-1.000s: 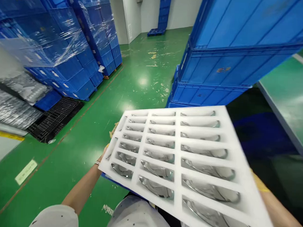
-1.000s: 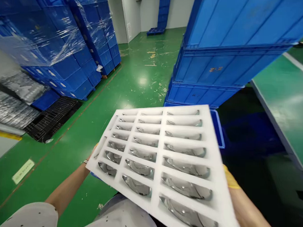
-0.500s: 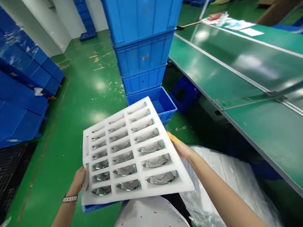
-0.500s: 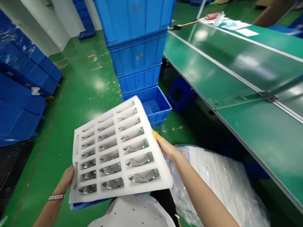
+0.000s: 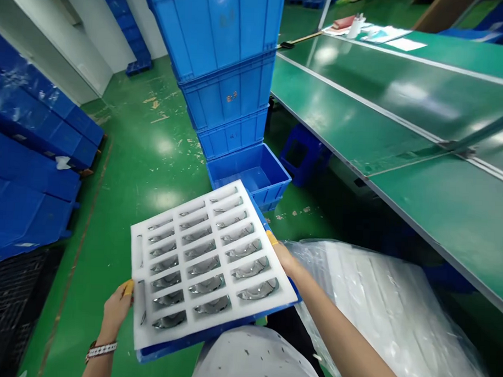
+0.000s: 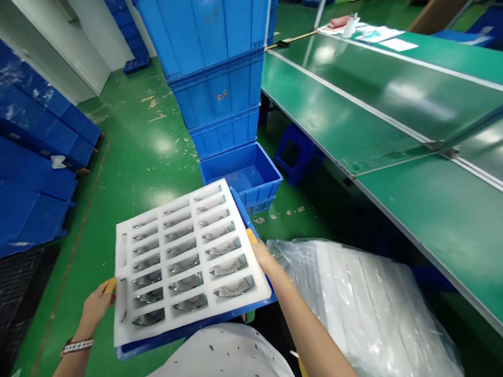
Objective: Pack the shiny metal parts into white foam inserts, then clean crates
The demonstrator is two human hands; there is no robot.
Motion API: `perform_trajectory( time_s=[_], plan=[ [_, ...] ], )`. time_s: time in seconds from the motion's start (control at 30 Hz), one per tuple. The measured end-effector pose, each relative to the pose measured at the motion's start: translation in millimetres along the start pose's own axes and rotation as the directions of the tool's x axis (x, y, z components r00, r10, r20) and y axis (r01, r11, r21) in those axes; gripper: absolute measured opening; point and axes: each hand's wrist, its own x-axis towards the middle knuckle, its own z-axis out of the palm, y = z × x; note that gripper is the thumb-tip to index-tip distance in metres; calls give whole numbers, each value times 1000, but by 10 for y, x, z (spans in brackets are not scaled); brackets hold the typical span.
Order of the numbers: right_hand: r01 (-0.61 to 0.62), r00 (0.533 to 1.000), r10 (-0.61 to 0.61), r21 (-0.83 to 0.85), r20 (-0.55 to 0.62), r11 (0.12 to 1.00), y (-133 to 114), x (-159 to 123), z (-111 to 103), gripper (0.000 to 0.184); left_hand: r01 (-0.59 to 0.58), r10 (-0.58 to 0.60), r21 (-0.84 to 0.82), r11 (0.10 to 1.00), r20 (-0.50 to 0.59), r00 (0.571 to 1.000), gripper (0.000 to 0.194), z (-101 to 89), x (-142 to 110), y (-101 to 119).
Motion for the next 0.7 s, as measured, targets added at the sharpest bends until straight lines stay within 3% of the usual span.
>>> perform_trajectory(
  time_s=[0.07, 0.13, 0.23, 0.37, 0.5, 0.6, 0.7],
  plan=[
    [75, 984, -121, -317, -128, 945, -22, -22, -94, 54, -2, 3, -62, 998, 17, 1000, 38, 20, -76, -16],
    [127, 933, -295, -582, -204, 803, -30, -65, -223, 46, -29, 31, -62, 998, 26, 999, 39, 45, -154, -28],
    [146, 867, -457, -775, -199, 615, 24, -119, -407, 49, -50, 53, -60, 997, 50, 997, 46, 98, -255, -17],
    [229, 796, -605, -926, 0, 301, 199, -120, -476, 49, -141, 139, -22, 990, -81, 987, 51, 203, -303, 62],
    [288, 714, -669, -957, 205, 14, 404, -77, -360, 44, -308, 329, 127, 943, -208, 921, 48, 302, -288, 214],
    [305, 722, -630, -949, 285, -79, 555, -47, -278, 40, -340, 392, 266, 902, -173, 904, 39, 334, -301, 390],
    [330, 720, -613, -938, 326, -111, 690, -16, -265, 39, -314, 383, 416, 853, -92, 919, 29, 320, -326, 578]
  ],
)
